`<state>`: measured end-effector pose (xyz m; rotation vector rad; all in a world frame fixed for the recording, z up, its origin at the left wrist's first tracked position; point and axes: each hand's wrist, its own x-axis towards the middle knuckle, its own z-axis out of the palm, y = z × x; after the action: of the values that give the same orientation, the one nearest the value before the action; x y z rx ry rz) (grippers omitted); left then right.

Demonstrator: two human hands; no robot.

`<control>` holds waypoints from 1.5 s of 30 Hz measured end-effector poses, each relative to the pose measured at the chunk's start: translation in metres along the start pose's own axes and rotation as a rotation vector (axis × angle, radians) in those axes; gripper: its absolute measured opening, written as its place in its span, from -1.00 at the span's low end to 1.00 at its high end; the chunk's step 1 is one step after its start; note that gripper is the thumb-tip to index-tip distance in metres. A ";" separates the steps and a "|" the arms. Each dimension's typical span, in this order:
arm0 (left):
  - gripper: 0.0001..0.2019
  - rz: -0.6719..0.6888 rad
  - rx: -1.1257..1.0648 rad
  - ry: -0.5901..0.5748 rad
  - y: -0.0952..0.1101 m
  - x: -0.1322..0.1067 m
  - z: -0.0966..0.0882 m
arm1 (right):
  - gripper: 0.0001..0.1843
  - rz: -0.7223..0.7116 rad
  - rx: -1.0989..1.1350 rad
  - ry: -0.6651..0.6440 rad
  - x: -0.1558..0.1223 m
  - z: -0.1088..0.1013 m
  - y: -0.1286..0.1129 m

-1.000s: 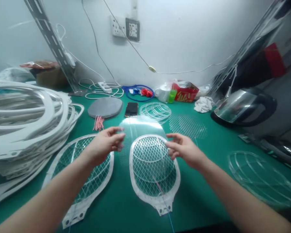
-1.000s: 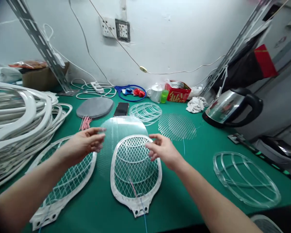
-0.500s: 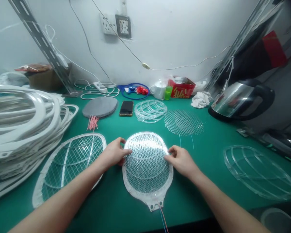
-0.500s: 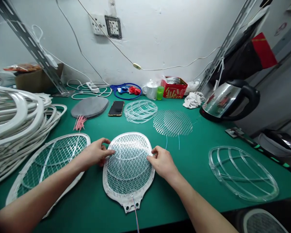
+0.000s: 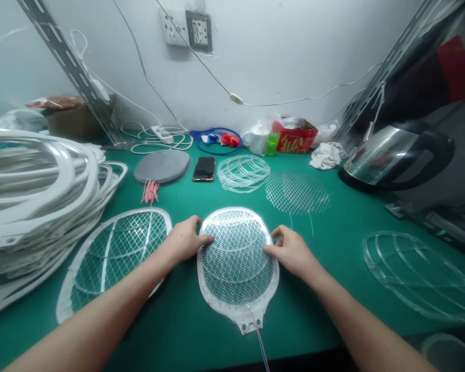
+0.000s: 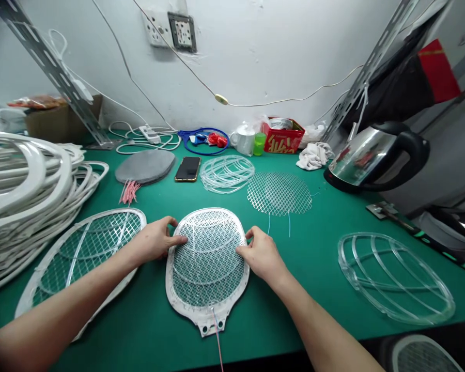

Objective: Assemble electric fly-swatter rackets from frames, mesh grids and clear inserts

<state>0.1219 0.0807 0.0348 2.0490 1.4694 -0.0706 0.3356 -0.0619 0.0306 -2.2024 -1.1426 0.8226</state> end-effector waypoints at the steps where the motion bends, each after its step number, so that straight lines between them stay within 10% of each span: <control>1: -0.43 0.012 0.034 0.007 0.001 0.002 -0.001 | -0.78 0.002 -0.004 -0.004 0.002 0.000 -0.001; 8: -0.43 0.083 0.169 0.121 0.011 0.021 -0.003 | -0.76 -0.015 -0.091 0.033 0.017 -0.001 -0.004; 16: -0.64 0.744 0.509 0.026 0.025 0.016 0.011 | -0.72 -0.019 -0.168 0.054 0.016 -0.003 -0.003; 26: 0.02 0.589 0.514 -0.074 0.030 -0.019 0.028 | -0.68 -0.038 -0.351 0.061 0.023 -0.005 0.003; 31: -0.30 0.675 0.540 -0.035 0.043 -0.030 0.027 | -0.70 -0.134 -0.300 0.123 -0.016 0.001 -0.006; 35: -0.81 0.739 0.431 -0.305 0.052 -0.041 0.029 | -0.78 -0.251 -0.134 -0.123 -0.075 0.023 -0.008; 45: -0.72 0.709 0.262 -0.450 0.049 -0.043 0.033 | -0.83 -0.360 -0.063 -0.105 -0.113 0.054 0.000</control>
<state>0.1576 0.0181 0.0462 2.4412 0.4413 -0.4197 0.2455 -0.1489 0.0249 -1.9351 -1.5767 0.7601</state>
